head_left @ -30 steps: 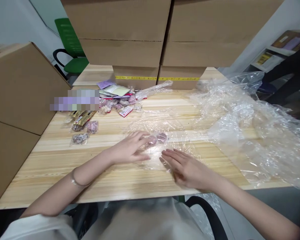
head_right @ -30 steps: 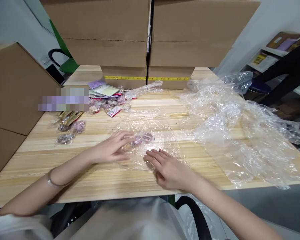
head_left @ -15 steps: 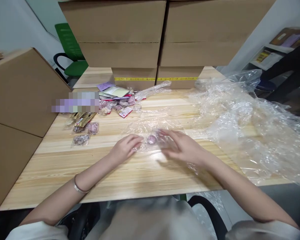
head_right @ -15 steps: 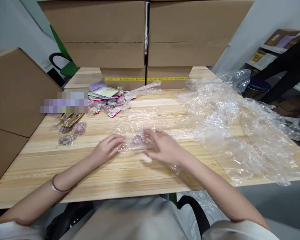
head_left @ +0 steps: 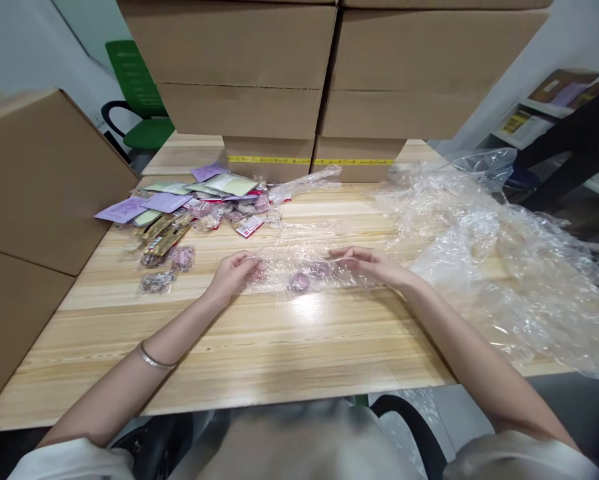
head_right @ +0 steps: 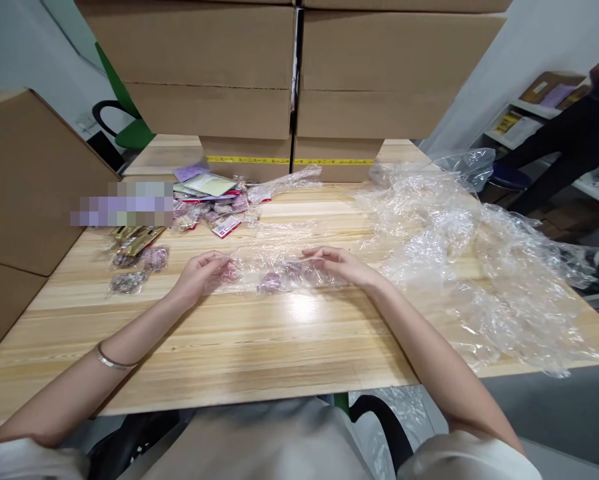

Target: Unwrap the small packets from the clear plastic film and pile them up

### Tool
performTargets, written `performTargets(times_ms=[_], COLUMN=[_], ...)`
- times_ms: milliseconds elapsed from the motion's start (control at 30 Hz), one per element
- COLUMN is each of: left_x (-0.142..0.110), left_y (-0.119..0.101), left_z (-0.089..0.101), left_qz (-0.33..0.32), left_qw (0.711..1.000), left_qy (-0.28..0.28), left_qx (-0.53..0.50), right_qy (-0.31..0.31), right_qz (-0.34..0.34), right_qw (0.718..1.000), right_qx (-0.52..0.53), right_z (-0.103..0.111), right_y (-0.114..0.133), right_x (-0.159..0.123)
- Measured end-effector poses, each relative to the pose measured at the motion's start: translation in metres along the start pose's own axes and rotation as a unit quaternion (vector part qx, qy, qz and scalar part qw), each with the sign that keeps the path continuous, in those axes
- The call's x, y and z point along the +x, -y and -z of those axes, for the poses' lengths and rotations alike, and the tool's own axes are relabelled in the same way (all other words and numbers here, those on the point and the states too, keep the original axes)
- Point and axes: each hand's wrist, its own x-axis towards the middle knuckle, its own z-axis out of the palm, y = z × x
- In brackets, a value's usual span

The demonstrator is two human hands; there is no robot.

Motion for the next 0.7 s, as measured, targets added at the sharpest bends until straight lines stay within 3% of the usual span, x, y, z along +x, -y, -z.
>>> performTargets(times_ms=[100, 233, 333, 400, 533, 600, 700], left_x=[0.005, 0.005, 0.003, 0.002, 0.004, 0.004, -0.001], left_y=[0.0, 0.001, 0.002, 0.004, 0.007, 0.007, 0.006], left_z=[0.001, 0.003, 0.004, 0.006, 0.011, 0.013, 0.015], left_qz=[0.007, 0.003, -0.006, -0.011, -0.02, -0.046, -0.095], left_qw=[1.0, 1.0, 0.999, 0.997, 0.987, 0.959, 0.87], left_qy=[0.007, 0.005, 0.003, -0.007, -0.034, -0.048, -0.066], left_qx=[0.008, 0.026, 0.053, 0.072, 0.154, 0.275, 0.479], right_qy=[-0.01, 0.005, 0.034, 0.023, -0.051, -0.065, -0.106], right_qz=[-0.012, -0.021, -0.02, -0.039, -0.162, -0.223, -0.275], right_qw=[0.996, 0.999, 0.999, 0.997, 0.969, 0.943, 0.892], right_qx=[0.083, 0.04, -0.007, -0.067, -0.177, -0.238, -0.343], right_z=[-0.014, -0.024, -0.014, -0.001, 0.028, 0.039, 0.041], right_y=[-0.011, -0.014, -0.008, -0.006, -0.016, -0.024, -0.024], right_x=[0.021, 0.029, 0.023, 0.015, -0.002, -0.007, -0.011])
